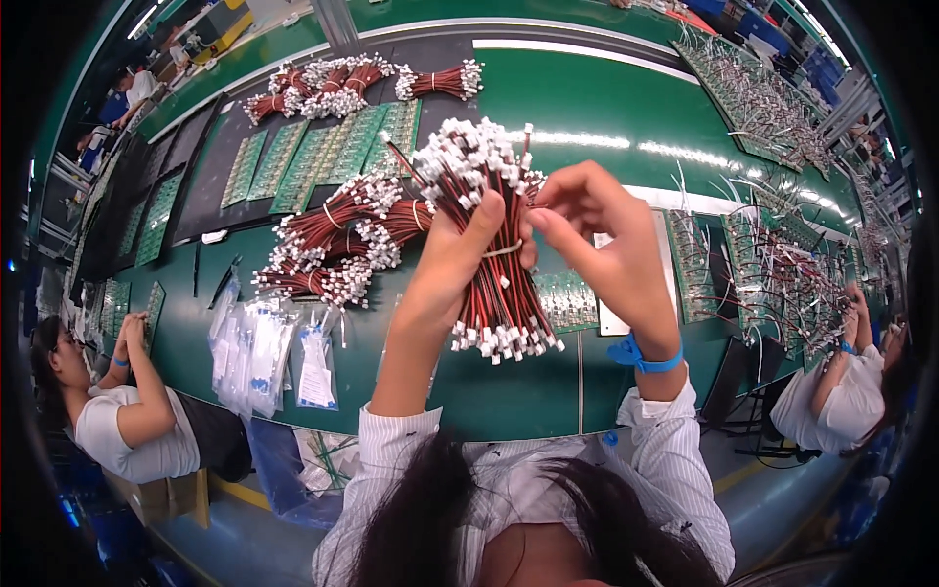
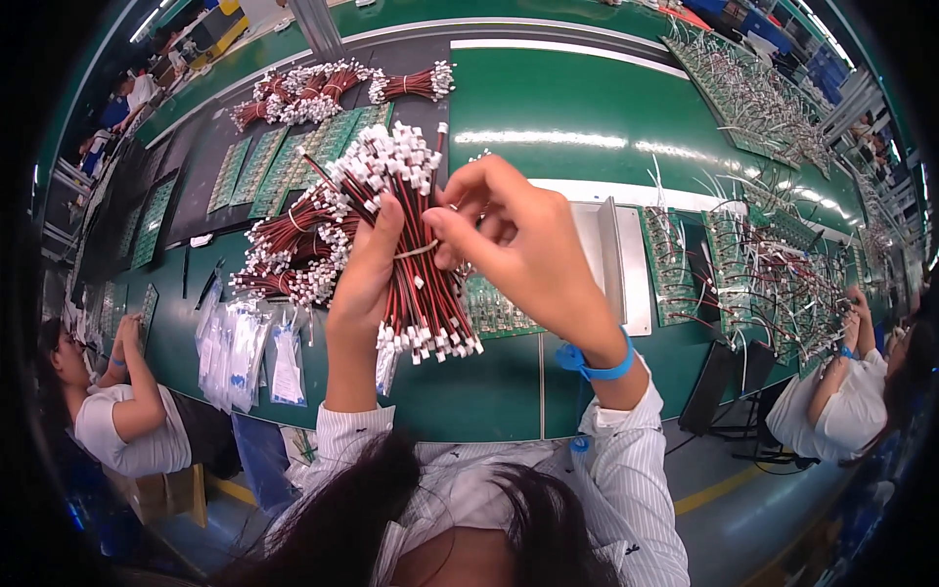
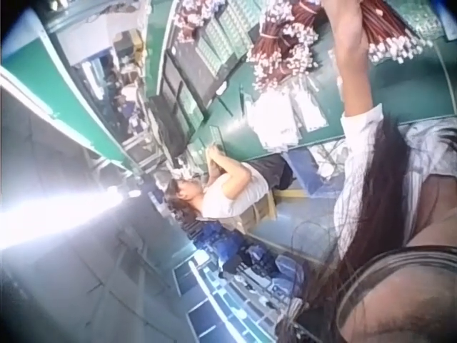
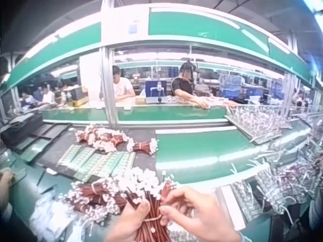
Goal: The person assembles electronic components by hand, connecting wire harnesses to circuit boards.
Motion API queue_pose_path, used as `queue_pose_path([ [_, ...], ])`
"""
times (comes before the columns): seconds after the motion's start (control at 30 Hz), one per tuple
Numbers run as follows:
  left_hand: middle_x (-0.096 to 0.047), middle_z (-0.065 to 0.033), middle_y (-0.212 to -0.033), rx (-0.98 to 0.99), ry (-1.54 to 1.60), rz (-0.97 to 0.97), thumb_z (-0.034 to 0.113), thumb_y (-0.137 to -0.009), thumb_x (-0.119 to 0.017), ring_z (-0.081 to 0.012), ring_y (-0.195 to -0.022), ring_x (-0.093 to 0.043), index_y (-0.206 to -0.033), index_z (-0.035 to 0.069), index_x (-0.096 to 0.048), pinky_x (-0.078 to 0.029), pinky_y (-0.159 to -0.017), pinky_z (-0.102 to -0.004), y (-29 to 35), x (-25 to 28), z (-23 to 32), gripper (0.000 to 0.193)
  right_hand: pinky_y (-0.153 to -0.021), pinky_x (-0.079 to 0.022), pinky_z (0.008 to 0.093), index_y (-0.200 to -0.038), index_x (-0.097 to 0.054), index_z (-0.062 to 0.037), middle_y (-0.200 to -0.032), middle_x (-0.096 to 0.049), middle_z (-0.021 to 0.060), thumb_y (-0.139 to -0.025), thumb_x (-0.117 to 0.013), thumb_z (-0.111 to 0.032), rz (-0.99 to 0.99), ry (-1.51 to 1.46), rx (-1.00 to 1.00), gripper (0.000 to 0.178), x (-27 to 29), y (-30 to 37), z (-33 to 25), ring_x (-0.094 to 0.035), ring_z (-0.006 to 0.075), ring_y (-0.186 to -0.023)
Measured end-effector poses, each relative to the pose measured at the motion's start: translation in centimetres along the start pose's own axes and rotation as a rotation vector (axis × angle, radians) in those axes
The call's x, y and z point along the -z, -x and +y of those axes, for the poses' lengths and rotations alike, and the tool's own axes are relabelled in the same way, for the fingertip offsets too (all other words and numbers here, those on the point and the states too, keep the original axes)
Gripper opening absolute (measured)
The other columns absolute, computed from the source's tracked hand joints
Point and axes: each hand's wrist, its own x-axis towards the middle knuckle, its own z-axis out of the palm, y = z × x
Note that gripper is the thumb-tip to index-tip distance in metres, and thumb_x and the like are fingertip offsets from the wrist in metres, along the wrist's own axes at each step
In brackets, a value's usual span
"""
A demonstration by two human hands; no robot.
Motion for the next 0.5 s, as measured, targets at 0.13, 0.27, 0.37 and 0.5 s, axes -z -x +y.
queue_pose_path([
  [0.13,-0.057,-0.0036,-0.076,0.048,0.041,-0.044,0.037,-0.085,-0.059,-0.0123,-0.062,-0.056,-0.097,0.002,-0.052,-0.046,-0.054,-0.0244,-0.1,-0.4,-0.3,0.038,-0.046,-0.044,0.0185,-0.083,-0.054,0.0023,-0.065,-0.061,0.0061,-0.084,-0.060,-0.006,-0.010,0.051,-0.006,0.010,-0.2,-0.1,1.3,-0.062,0.0087,-0.058],
  [0.27,-0.057,-0.0032,-0.075,0.122,-0.024,-0.109,0.018,-0.082,-0.065,-0.0114,-0.061,-0.056,-0.096,0.002,-0.053,-0.046,-0.053,-0.0239,-0.5,0.0,-0.5,0.024,-0.045,-0.041,0.0180,-0.082,-0.055,0.0011,-0.065,-0.058,0.0029,-0.086,-0.058,-0.006,-0.027,-0.141,-0.014,0.008,0.2,0.0,2.1,-0.058,0.0077,-0.054],
  [0.37,-0.058,-0.0046,-0.073,0.224,0.068,-0.116,0.012,-0.081,-0.064,-0.0116,-0.060,-0.057,-0.093,0.002,-0.054,-0.046,-0.050,-0.0240,-0.8,-0.7,-0.6,0.019,-0.043,-0.036,0.0174,-0.087,-0.059,0.0012,-0.064,-0.057,0.0017,-0.088,-0.055,-0.010,0.121,-0.150,-0.053,0.012,1.0,0.3,2.3,-0.049,0.0051,-0.049],
  [0.5,-0.057,-0.0054,-0.071,0.297,0.071,-0.087,0.012,-0.081,-0.064,-0.0120,-0.059,-0.057,-0.092,0.002,-0.053,-0.046,-0.050,-0.0242,-1.2,-0.4,-1.5,0.019,-0.044,-0.041,0.0195,-0.091,-0.059,0.0045,-0.064,-0.058,0.0064,-0.091,-0.050,-0.011,0.217,-0.268,0.030,0.018,2.1,0.0,2.3,-0.053,0.0089,-0.050],
])
